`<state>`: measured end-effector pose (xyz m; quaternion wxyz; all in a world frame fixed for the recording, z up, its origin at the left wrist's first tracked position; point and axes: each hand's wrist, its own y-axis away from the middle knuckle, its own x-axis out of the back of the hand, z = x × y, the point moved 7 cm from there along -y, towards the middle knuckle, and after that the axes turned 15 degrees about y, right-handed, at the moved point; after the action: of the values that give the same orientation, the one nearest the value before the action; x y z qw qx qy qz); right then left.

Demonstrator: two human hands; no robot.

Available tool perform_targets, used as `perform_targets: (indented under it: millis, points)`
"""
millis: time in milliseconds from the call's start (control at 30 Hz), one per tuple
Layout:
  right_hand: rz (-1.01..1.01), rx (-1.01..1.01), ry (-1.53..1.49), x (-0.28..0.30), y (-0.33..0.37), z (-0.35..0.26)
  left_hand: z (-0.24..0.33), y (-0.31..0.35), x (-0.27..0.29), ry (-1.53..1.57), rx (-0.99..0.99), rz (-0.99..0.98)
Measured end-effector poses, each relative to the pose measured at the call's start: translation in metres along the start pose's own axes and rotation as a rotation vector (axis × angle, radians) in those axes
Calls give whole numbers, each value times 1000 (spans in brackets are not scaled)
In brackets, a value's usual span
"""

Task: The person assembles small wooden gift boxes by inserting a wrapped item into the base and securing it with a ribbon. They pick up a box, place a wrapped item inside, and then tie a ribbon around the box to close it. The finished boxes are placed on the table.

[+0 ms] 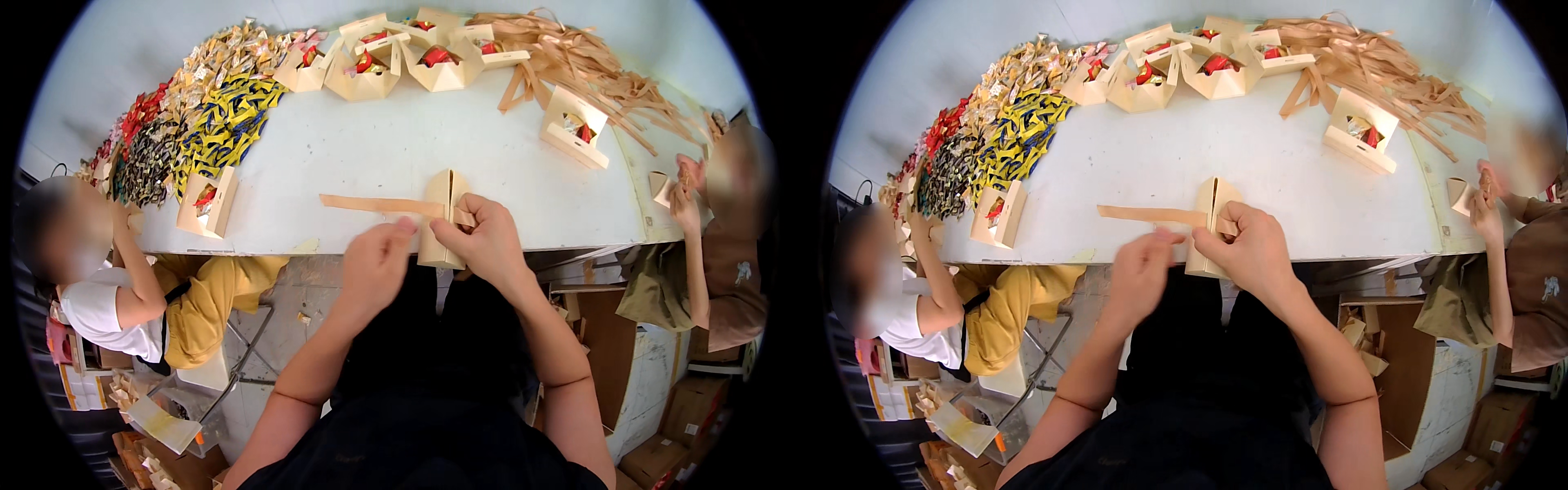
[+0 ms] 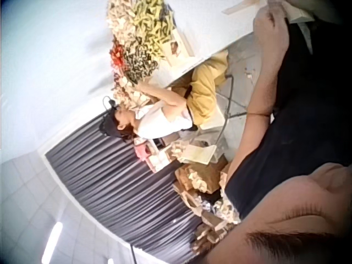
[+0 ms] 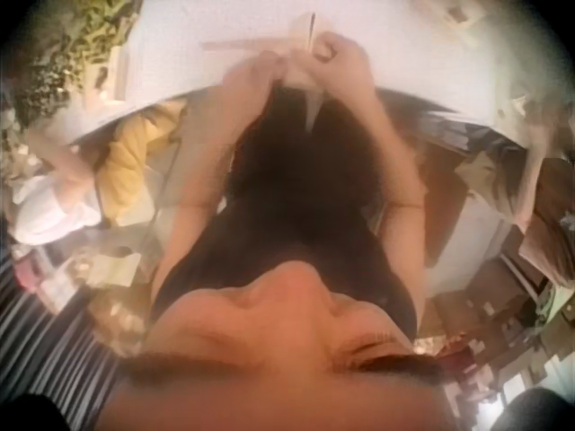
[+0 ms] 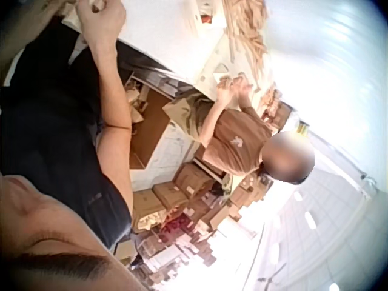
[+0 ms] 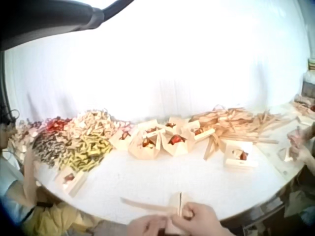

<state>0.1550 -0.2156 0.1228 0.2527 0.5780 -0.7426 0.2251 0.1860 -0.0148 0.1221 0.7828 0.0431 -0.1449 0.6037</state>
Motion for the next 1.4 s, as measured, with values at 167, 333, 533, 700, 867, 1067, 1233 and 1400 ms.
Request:
perform_targets:
  millis: [167, 333, 533, 700, 867, 1067, 1233, 1400]
  points:
    - [-1, 16, -253, -9, -3, 6, -14, -41, -51, 668, -107, -3]
    - [16, 136, -226, -5, -7, 3, 14, -43, -73, 1068, -67, -112]
    - [-398, 132, -150, 56, -17, -31, 19, -48, -78, 917, -182, -183]
    - [-291, 222, 31, 76, -35, -83, 33, -36, -80, 869, -267, -272]
    - [23, 555, -630, 82, -23, -110, 8, -47, -84, 852, -229, -191]
    - [-52, 22, 110, 80, -15, -51, 13, -47, -81, 893, -200, -183]
    - [150, 214, -712, 44, -23, -7, 11, -49, -85, 870, -207, -233]
    - [75, 633, -19, 57, 28, -29, 21, -41, -76, 1019, 6, -208]
